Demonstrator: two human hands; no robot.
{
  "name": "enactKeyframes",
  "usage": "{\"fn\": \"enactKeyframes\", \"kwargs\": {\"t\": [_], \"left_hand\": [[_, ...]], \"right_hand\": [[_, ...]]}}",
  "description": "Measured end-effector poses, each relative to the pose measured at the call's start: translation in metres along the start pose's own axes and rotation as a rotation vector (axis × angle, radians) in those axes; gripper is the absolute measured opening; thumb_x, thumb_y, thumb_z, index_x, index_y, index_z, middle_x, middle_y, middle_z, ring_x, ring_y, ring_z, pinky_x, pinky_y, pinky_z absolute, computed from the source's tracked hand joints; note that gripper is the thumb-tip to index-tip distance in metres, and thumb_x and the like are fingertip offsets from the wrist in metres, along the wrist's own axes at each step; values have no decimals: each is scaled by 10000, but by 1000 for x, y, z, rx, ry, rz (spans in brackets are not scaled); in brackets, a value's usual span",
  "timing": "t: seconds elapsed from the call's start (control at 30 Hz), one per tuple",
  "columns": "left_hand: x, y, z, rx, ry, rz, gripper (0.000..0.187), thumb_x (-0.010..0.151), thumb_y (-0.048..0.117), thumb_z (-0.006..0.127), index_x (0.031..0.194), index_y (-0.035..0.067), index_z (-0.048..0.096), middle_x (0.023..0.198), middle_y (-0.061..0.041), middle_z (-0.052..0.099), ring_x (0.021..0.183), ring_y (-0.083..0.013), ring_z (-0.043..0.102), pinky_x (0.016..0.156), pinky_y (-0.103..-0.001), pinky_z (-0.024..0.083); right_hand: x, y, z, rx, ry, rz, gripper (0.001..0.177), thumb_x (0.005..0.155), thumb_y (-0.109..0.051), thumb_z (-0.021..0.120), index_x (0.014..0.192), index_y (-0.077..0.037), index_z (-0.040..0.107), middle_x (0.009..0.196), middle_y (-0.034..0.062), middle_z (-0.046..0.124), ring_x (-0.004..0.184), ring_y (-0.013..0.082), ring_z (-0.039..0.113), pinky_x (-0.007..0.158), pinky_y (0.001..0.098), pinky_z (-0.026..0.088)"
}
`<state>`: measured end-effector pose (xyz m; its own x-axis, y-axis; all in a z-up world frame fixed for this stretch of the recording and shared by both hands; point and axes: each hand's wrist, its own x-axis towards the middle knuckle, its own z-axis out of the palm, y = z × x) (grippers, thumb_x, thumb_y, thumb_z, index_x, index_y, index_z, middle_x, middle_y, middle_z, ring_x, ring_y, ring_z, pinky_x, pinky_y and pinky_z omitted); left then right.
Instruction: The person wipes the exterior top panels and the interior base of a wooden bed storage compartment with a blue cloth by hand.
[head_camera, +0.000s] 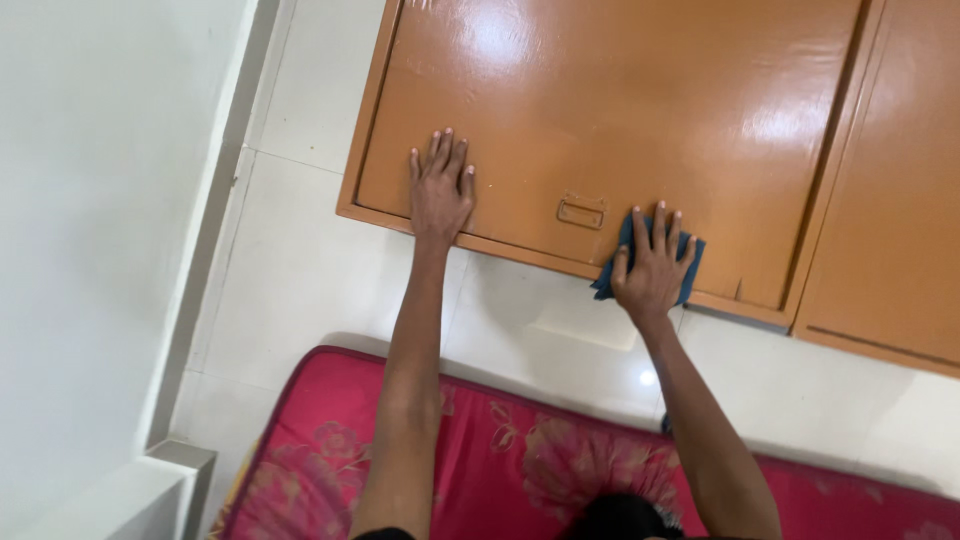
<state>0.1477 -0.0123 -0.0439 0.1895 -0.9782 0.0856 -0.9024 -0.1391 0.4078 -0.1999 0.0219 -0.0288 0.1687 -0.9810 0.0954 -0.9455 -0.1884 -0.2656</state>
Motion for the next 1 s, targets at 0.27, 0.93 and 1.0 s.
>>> {"fn": "enactKeyframes", "kwargs": {"t": [0.27, 0.93, 1.0], "left_hand": [[1, -46, -60, 58, -278, 292, 728, 1022, 572, 408, 1595, 138, 297, 1672, -53, 251, 1547, -229, 204, 1251, -486, 111], [11, -85, -66, 39, -231, 286, 555, 1087, 309, 444, 1620, 183, 356, 1701, 6, 293, 1571, -173, 228, 1291, -506, 119], [12, -84, -67, 16, -233, 285, 550, 1084, 307, 449, 1616, 194, 361, 1700, 14, 296, 1571, -169, 230, 1295, -502, 119]], "right_hand": [[-4, -12, -10, 12, -37, 7, 715, 872, -210, 513, 1583, -155, 467, 1697, 181, 339, 1572, 425, 255, 1237, 673, 120], [2, -40, 1, -36, -97, 153, 725, 1003, -318, 495, 1675, -168, 268, 1734, 190, 138, 1595, 389, 108, 1227, 664, 42], [5, -70, 16, -28, -100, 138, 724, 1016, -321, 486, 1684, -180, 249, 1740, 189, 114, 1601, 387, 81, 1247, 648, 34]]}}
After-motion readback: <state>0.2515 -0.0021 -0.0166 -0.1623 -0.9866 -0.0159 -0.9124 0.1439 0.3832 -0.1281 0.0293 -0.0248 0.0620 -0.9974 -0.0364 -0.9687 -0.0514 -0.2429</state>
